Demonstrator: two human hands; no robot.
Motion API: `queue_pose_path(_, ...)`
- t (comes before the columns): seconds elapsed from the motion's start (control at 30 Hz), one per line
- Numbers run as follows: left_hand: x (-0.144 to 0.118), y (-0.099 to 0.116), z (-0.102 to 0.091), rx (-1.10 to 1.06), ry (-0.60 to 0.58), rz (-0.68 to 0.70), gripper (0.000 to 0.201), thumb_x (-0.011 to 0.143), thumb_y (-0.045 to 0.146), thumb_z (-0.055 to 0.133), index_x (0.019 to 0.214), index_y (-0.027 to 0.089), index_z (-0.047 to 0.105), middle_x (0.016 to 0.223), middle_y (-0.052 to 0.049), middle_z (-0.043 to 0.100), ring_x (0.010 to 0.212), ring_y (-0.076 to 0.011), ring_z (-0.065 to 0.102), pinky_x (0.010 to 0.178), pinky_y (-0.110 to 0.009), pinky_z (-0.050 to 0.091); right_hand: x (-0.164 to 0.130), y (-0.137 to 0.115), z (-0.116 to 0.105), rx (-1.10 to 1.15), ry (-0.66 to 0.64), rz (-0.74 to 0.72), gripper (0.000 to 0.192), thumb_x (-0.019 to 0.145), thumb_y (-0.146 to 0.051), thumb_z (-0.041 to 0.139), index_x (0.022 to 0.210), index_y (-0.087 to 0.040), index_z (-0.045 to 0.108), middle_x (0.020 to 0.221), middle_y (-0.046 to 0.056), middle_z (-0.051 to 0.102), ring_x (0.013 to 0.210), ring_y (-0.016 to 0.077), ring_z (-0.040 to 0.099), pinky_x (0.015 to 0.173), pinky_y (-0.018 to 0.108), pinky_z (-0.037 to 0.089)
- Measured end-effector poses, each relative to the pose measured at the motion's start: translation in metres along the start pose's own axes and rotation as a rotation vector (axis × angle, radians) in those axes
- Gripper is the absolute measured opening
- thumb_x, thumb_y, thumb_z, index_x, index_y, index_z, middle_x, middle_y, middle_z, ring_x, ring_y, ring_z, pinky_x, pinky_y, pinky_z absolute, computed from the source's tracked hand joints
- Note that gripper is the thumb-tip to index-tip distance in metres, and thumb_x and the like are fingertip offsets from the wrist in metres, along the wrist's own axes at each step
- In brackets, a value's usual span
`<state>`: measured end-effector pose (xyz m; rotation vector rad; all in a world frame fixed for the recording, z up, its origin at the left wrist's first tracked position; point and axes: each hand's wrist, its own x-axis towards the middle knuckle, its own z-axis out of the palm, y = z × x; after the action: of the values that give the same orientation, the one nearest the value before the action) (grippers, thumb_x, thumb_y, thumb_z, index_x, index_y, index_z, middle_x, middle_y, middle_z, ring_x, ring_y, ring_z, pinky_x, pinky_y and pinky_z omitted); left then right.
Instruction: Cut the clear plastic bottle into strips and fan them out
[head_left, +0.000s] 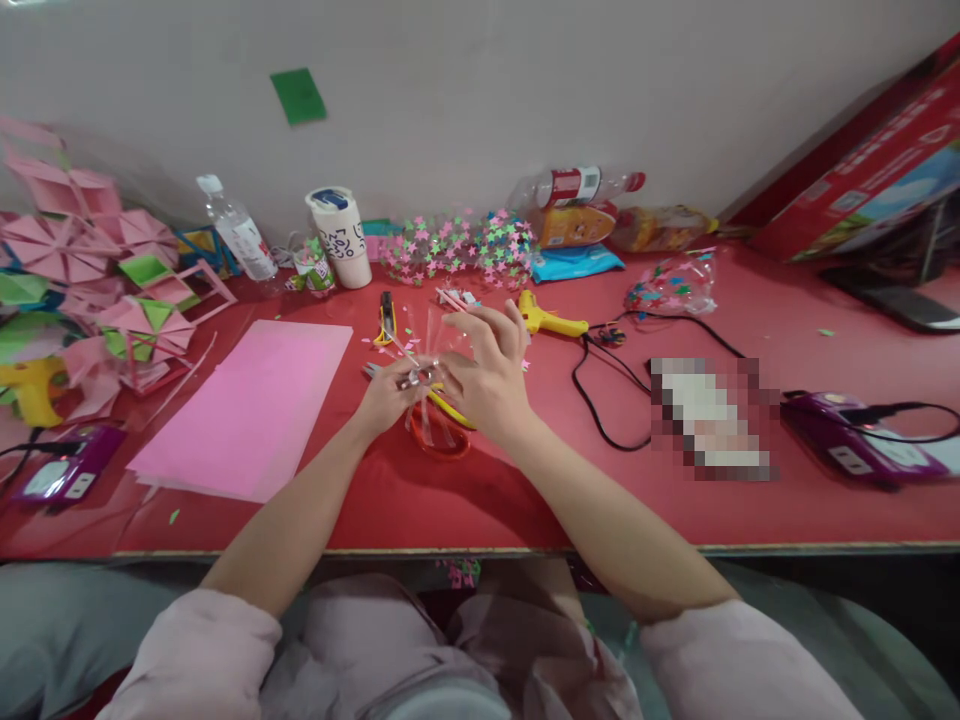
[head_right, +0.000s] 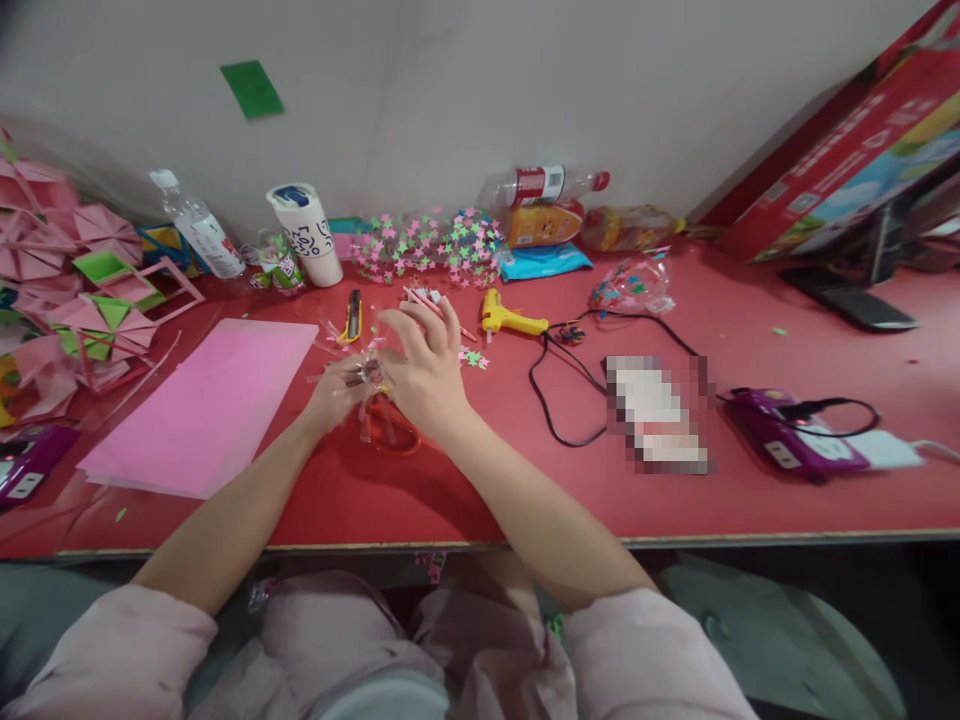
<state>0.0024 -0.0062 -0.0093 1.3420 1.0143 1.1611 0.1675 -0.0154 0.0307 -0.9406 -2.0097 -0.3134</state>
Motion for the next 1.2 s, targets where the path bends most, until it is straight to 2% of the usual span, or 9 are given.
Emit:
queue_pose_path(0.17, -0.001, -0.002, -0.001, -0.004, -0.077, 0.028, 0.037, 0.06, 0.026, 0.075, 0.095, 0.017, 0.069, 0.094, -0.004, 0.07, 0.089, -0.019, 0.063, 0.083, -0.031, 0.048, -0.002, -0.002, 0.002, 0.003, 0.012, 0.021, 0.018, 0.087, -0.018, 0.053, 0.076, -0.027, 0.064, 0.117, 0.003, 0.06, 0.123, 0.0275, 0.045, 0.117, 0.059, 0.016)
queue_pose_path(0.23, 0.0, -0.001, -0.002, -0.022, -0.061, 0.01, 0.035, 0.059, 0.026, 0.074, 0.092, 0.017, 0.07, 0.083, -0.002, 0.069, 0.078, -0.0163, 0.062, 0.074, -0.029, 0.048, -0.001, -0.004, -0.001, 0.009, 0.015, 0.012, 0.015, 0.085, -0.019, 0.055, 0.075, -0.027, 0.064, 0.118, 0.003, 0.06, 0.123, 0.028, 0.045, 0.117, 0.059, 0.016)
queue_pose_path(0.33, 0.002, 0.0, -0.004, -0.073, 0.033, -0.024, 0.031, 0.057, 0.024, 0.073, 0.087, 0.017, 0.07, 0.067, 0.003, 0.062, 0.055, -0.009, 0.049, 0.057, -0.023, 0.041, 0.003, -0.006, -0.006, 0.028, 0.024, -0.006, 0.012, 0.082, -0.023, 0.06, 0.072, -0.025, 0.065, 0.12, 0.003, 0.059, 0.123, 0.0293, 0.044, 0.115, 0.059, 0.02)
queue_pose_path(0.47, 0.002, 0.002, -0.002, -0.123, 0.083, -0.024, 0.029, 0.055, 0.023, 0.072, 0.083, 0.018, 0.07, 0.068, 0.004, 0.061, 0.052, -0.0058, 0.041, 0.052, -0.02, 0.036, 0.007, -0.006, -0.01, 0.073, 0.029, 0.001, 0.005, 0.081, -0.024, 0.061, 0.08, -0.024, 0.066, 0.128, 0.006, 0.055, 0.126, 0.0301, 0.042, 0.111, 0.055, 0.029)
queue_pose_path(0.57, 0.002, 0.003, -0.002, -0.148, 0.059, -0.025, 0.029, 0.056, 0.021, 0.07, 0.085, 0.018, 0.069, 0.072, 0.004, 0.063, 0.051, -0.0049, 0.04, 0.049, -0.02, 0.032, 0.007, -0.006, -0.013, 0.089, 0.038, 0.027, 0.014, 0.081, -0.026, 0.061, 0.095, -0.026, 0.064, 0.131, 0.007, 0.053, 0.125, 0.0302, 0.043, 0.108, 0.055, 0.031)
queue_pose_path(0.67, 0.001, 0.003, -0.004, -0.174, 0.061, -0.017, 0.03, 0.056, 0.018, 0.068, 0.085, 0.018, 0.069, 0.069, 0.005, 0.061, 0.049, -0.0043, 0.039, 0.048, -0.02, 0.031, 0.006, -0.008, -0.019, 0.091, 0.096, 0.039, 0.021, 0.082, -0.03, 0.06, 0.102, -0.027, 0.061, 0.124, 0.007, 0.056, 0.116, 0.0285, 0.049, 0.105, 0.054, 0.033)
queue_pose_path(0.87, 0.003, -0.001, -0.006, -0.221, 0.061, -0.002, 0.032, 0.057, 0.015, 0.065, 0.089, 0.017, 0.069, 0.076, 0.002, 0.066, 0.046, -0.0026, 0.037, 0.046, -0.021, 0.028, 0.006, -0.006, -0.024, 0.101, 0.211, -0.033, 0.009, 0.085, -0.022, 0.056, 0.091, -0.026, 0.061, 0.09, 0.003, 0.061, 0.09, 0.0214, 0.057, 0.096, 0.047, 0.039)
queue_pose_path(1.0, 0.004, 0.0, -0.004, -0.253, 0.081, 0.005, 0.03, 0.056, 0.014, 0.065, 0.085, 0.017, 0.069, 0.072, 0.002, 0.065, 0.045, -0.0026, 0.038, 0.045, -0.02, 0.027, 0.008, -0.002, -0.02, 0.115, 0.172, -0.032, 0.009, 0.084, -0.021, 0.056, 0.09, -0.024, 0.062, 0.089, 0.003, 0.063, 0.091, 0.0212, 0.058, 0.09, 0.044, 0.041)
queue_pose_path(1.2, 0.003, 0.002, -0.002, -0.258, 0.092, -0.014, 0.029, 0.056, 0.014, 0.065, 0.085, 0.017, 0.069, 0.066, 0.004, 0.062, 0.044, -0.0028, 0.037, 0.044, -0.02, 0.028, 0.007, -0.002, -0.017, 0.115, 0.139, -0.108, 0.019, 0.084, -0.016, 0.057, 0.1, -0.024, 0.063, 0.097, 0.004, 0.066, 0.094, 0.0207, 0.056, 0.092, 0.042, 0.041)
